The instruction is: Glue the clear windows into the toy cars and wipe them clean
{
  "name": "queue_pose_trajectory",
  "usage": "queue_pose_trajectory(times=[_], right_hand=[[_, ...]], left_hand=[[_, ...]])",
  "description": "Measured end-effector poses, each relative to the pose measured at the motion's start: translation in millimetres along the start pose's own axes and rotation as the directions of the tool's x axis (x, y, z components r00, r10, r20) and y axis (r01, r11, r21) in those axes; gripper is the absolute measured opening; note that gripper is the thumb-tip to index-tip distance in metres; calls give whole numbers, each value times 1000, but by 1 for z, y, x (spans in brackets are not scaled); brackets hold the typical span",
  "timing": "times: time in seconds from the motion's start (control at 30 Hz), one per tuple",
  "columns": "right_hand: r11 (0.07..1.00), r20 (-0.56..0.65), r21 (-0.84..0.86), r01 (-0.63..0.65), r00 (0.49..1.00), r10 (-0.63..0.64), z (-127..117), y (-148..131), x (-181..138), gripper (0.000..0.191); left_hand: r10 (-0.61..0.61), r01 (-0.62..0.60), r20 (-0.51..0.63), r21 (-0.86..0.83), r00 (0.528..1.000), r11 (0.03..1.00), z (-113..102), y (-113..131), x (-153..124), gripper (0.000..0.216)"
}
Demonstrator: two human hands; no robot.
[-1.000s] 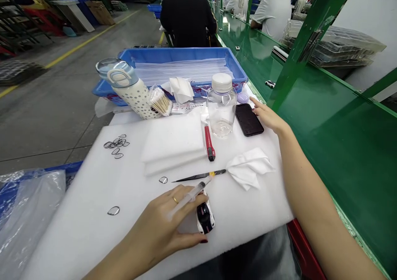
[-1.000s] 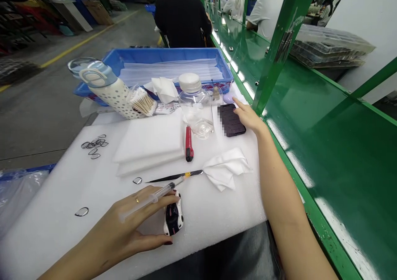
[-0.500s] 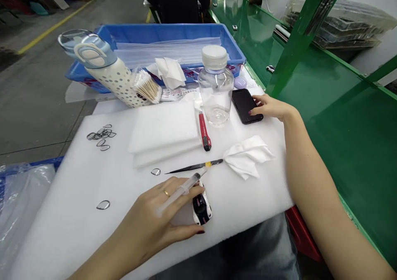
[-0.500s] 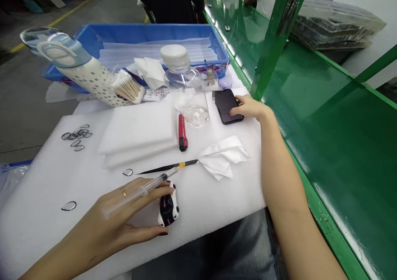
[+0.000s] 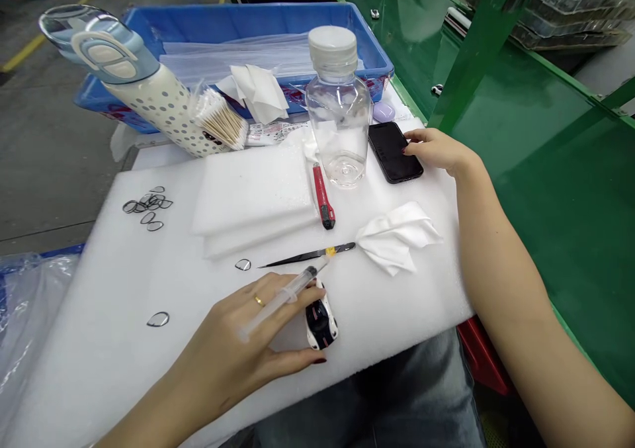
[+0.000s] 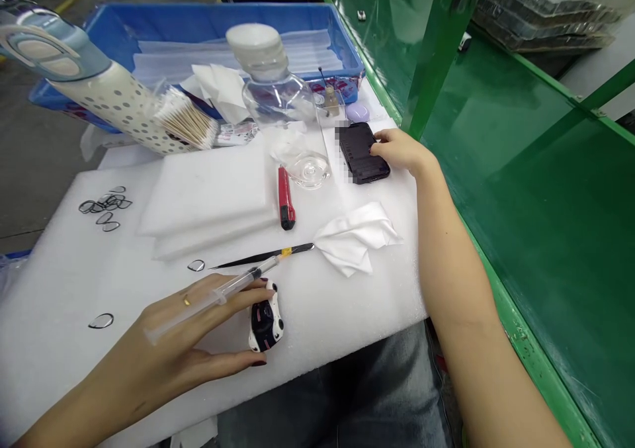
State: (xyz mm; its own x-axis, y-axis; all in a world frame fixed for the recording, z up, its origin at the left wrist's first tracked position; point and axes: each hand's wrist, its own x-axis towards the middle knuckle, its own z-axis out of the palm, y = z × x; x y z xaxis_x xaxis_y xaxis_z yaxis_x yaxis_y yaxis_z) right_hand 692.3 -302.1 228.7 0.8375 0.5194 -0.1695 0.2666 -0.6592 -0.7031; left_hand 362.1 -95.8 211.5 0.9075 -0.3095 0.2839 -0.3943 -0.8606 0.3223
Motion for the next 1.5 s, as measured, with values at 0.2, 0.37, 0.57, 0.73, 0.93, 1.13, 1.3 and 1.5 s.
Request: queue_pose_trajectory(times=[0.2, 0.37, 0.57, 0.73, 0.93, 1.13, 1.3, 1.5], right_hand=[[998, 82, -45, -39, 996, 42, -1, -5, -4, 39], [990, 53, -121, -78, 995, 85, 1, -7, -5, 53], [998, 62, -21, -56, 996, 57, -1, -1, -3, 44], [995, 55, 95, -28, 998, 23, -1, 5, 1, 40], [998, 43, 18, -64, 997, 63, -2, 0, -3, 51], [998, 47, 33, -52, 998, 50, -4, 1, -5, 49], [998, 30, 21, -53, 998, 52, -3, 4, -2, 46], [977, -237, -101, 189, 949, -208, -17, -43, -42, 29]], left_hand=[[-5, 5, -8, -8, 1000, 1000, 0, 0, -1, 43], [7, -7, -23, 5, 1000, 1000, -1, 0, 2, 42], [40, -40, -23, 21, 999, 999, -3, 1, 4, 41], [42, -41, -28, 29, 999, 999, -3, 1, 3, 42], [30, -29, -38, 20, 999, 999, -1, 0, 2, 42], [37, -36, -19, 35, 999, 999, -2, 0, 1, 43], [66, -65, -17, 62, 998, 996, -2, 1, 2, 44], [81, -77, -53, 80, 995, 994, -1, 1, 6, 42]])
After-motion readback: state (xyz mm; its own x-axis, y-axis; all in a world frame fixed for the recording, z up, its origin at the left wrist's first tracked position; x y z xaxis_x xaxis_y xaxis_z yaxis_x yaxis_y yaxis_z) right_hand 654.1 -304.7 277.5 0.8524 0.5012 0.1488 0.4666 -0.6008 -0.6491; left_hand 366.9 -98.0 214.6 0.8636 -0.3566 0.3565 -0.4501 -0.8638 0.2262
